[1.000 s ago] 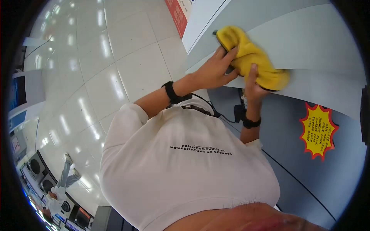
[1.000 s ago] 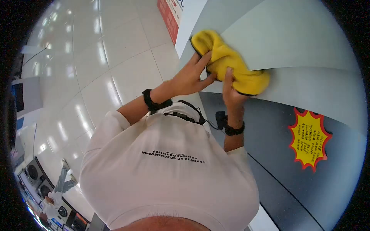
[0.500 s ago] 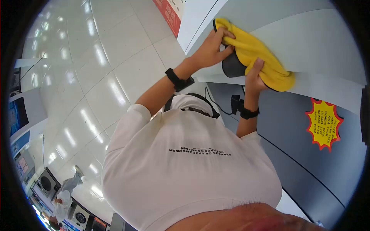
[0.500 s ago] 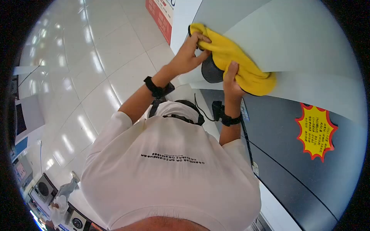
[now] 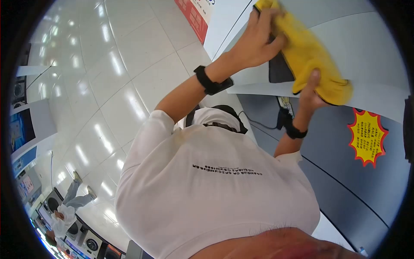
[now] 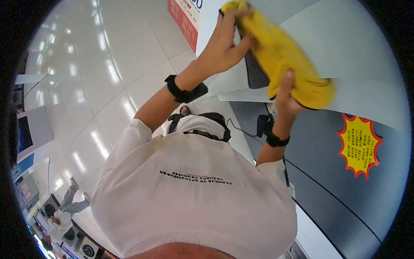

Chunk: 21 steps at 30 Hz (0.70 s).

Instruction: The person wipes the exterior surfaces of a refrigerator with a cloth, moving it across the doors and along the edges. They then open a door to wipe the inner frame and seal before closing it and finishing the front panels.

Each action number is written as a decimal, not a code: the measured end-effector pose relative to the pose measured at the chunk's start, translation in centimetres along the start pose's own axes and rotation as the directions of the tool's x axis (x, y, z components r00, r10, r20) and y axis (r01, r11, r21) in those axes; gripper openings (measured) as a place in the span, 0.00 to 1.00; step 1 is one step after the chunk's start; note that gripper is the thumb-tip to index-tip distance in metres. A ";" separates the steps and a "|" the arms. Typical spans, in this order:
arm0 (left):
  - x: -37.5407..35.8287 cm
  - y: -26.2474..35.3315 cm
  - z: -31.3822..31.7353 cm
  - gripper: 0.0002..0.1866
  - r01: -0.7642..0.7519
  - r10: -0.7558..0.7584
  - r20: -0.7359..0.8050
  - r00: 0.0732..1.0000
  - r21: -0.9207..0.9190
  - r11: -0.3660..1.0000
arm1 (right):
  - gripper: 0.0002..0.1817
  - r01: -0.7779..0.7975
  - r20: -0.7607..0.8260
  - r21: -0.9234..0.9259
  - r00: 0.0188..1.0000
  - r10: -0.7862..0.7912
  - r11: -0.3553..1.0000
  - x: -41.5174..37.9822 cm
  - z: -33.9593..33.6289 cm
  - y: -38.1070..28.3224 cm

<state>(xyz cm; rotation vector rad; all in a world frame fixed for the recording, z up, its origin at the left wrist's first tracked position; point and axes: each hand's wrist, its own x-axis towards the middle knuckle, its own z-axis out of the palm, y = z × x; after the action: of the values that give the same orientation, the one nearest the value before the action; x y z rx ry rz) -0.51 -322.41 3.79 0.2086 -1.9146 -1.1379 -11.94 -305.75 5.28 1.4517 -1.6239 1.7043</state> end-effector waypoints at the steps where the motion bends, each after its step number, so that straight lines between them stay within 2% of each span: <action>1: 1.0 0.8 0.3 0.34 -0.089 0.087 -0.094 0.992 -0.020 0.996 | 0.24 -0.001 -0.002 -0.003 1.000 0.001 1.000 1.6 0.5 -0.7; 2: 1.8 1.9 0.8 0.34 -0.087 0.084 -0.092 0.992 -0.022 0.996 | 0.24 0.004 -0.095 0.062 0.995 0.002 0.998 3.1 1.2 -1.5; 3: 2.3 3.2 1.3 0.36 -0.134 0.139 -0.121 0.983 0.052 0.990 | 0.25 0.017 -0.188 0.126 0.982 0.007 0.992 3.8 1.9 -1.8; 4: 2.7 3.7 1.8 0.39 -0.180 0.198 -0.146 0.969 0.129 0.975 | 0.25 0.017 -0.190 0.125 0.982 0.008 0.992 3.8 2.6 -1.4; 5: 2.8 3.4 2.2 0.42 -0.180 0.180 -0.059 0.982 0.007 0.984 | 0.26 0.091 -0.271 0.166 0.962 -0.043 0.982 3.8 3.5 -0.6; 6: 2.7 2.7 2.5 0.42 -0.180 0.180 -0.058 0.982 0.007 0.984 | 0.28 0.168 -0.351 0.200 0.932 -0.089 0.965 3.7 3.9 -0.1; 8: 2.3 1.4 3.2 0.43 -0.212 0.208 -0.100 0.973 -0.028 0.977 | 0.29 0.169 -0.353 0.130 0.929 -0.114 0.977 3.0 4.1 0.3; 9: 1.7 1.5 3.3 0.41 -0.132 0.127 -0.135 0.983 -0.028 0.991 | 0.28 0.151 -0.333 0.139 0.938 -0.098 0.979 2.6 4.4 0.4; 10: 1.0 0.7 3.6 0.41 -0.129 0.123 -0.129 0.984 -0.036 0.991 | 0.27 0.129 -0.310 0.145 0.947 -0.079 0.981 2.0 4.4 0.5; 12: -0.9 -1.7 4.4 0.43 -0.070 0.080 -0.092 0.993 0.105 0.992 | 0.27 0.121 -0.245 0.072 0.964 -0.100 0.990 -0.4 4.3 2.0; 13: -1.5 -2.9 4.2 0.47 -0.139 0.148 -0.036 0.988 0.195 0.971 | 0.27 0.127 -0.180 0.012 0.976 -0.123 0.992 -1.7 4.3 2.9; 14: -2.7 -3.7 4.0 0.47 -0.137 0.148 -0.040 0.988 0.200 0.970 | 0.27 0.097 -0.119 -0.029 0.988 -0.100 0.995 -2.9 4.2 3.5; 16: -5.3 -5.1 3.8 0.46 0.163 -0.164 0.138 0.977 0.021 0.986 | 0.26 0.057 -0.007 -0.101 0.998 -0.058 0.993 -5.9 4.1 4.8; 17: -6.5 -6.1 4.0 0.46 0.160 -0.162 0.132 0.978 0.023 0.987 | 0.26 0.045 0.046 -0.134 0.998 -0.039 0.990 -7.3 4.0 5.4; 18: -7.9 -7.2 4.3 0.46 0.235 -0.240 0.158 0.958 0.049 0.971 | 0.21 -0.014 0.085 -0.219 0.996 0.034 0.976 -8.7 3.9 5.4; 19: -9.2 -8.2 4.7 0.46 0.307 -0.316 0.181 0.931 0.075 0.949 | 0.16 0.057 0.170 -0.398 0.985 0.012 0.915 -9.4 3.6 5.3; 20: -10.5 -9.4 5.1 0.46 0.305 -0.313 0.173 0.934 0.074 0.949 | 0.16 0.065 0.174 -0.394 0.985 0.005 0.917 -10.5 3.7 5.3; 21: -11.8 -10.6 5.6 0.46 0.371 -0.375 0.188 0.908 0.058 0.927 | 0.13 -0.055 0.182 -0.303 0.977 0.114 0.951 -11.8 3.8 5.3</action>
<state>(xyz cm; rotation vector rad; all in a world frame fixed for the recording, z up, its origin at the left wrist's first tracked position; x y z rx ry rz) -0.41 -318.62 -12.59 0.5097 -2.1190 -1.4350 -10.09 -306.21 -8.07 1.4547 -1.9758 1.3163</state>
